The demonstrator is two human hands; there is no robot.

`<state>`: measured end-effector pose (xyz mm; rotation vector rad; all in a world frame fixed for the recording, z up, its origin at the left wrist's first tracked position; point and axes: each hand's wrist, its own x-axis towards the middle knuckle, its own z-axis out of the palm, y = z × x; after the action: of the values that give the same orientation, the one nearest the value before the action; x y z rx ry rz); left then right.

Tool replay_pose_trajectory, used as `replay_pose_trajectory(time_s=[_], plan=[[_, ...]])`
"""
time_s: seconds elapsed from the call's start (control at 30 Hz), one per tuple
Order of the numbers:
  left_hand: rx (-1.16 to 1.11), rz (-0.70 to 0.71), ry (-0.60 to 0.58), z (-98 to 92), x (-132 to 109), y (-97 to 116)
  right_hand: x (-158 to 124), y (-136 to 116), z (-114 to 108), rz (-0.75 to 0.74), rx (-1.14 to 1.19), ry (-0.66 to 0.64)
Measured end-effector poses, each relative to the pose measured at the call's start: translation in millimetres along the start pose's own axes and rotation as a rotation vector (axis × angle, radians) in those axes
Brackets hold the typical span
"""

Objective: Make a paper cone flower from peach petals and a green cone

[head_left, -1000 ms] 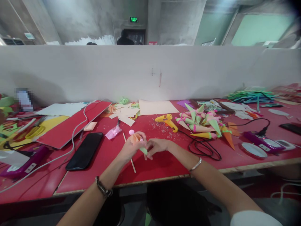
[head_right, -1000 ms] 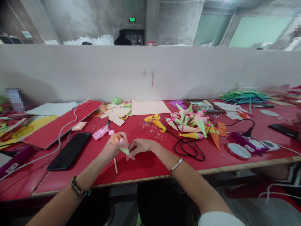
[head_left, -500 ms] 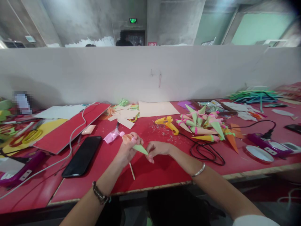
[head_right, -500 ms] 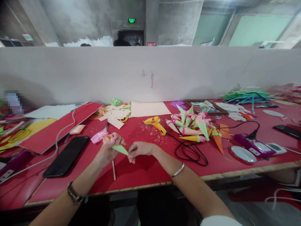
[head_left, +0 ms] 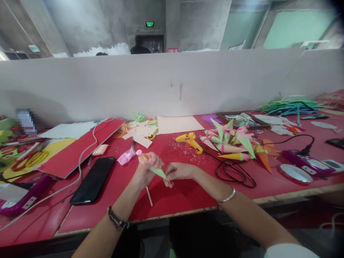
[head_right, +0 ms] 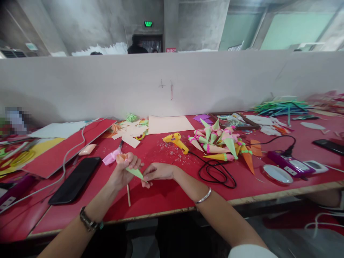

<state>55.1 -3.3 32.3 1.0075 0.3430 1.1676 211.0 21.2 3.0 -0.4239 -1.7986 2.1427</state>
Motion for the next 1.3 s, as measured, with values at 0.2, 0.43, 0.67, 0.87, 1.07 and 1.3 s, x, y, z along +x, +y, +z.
replay_pose_trajectory(time_s=[0.2, 0.43, 0.67, 0.87, 1.07, 1.3], plan=[[0.094, 0.034, 0.043, -6.1, 4, -1, -2, -1, 0, 0.007, -0.005, 0.065], [0.403, 0.205, 0.035, -17.4, 3, -6, -2, -2, 1, 0.012, -0.057, 0.149], [0.474, 0.243, 0.274, -9.7, 0, 1, 0, 1, 3, -0.013, -0.144, 0.315], [0.523, 0.223, 0.267, -1.2, -2, 7, 0, -3, 6, -0.012, -0.175, 0.365], [0.41, 0.209, 0.263, -13.6, 0, 2, 1, 0, 6, -0.008, -0.156, 0.41], [0.097, 0.068, 0.316, -30.9, 9, -3, 2, 2, 0, -0.06, -0.123, 0.538]])
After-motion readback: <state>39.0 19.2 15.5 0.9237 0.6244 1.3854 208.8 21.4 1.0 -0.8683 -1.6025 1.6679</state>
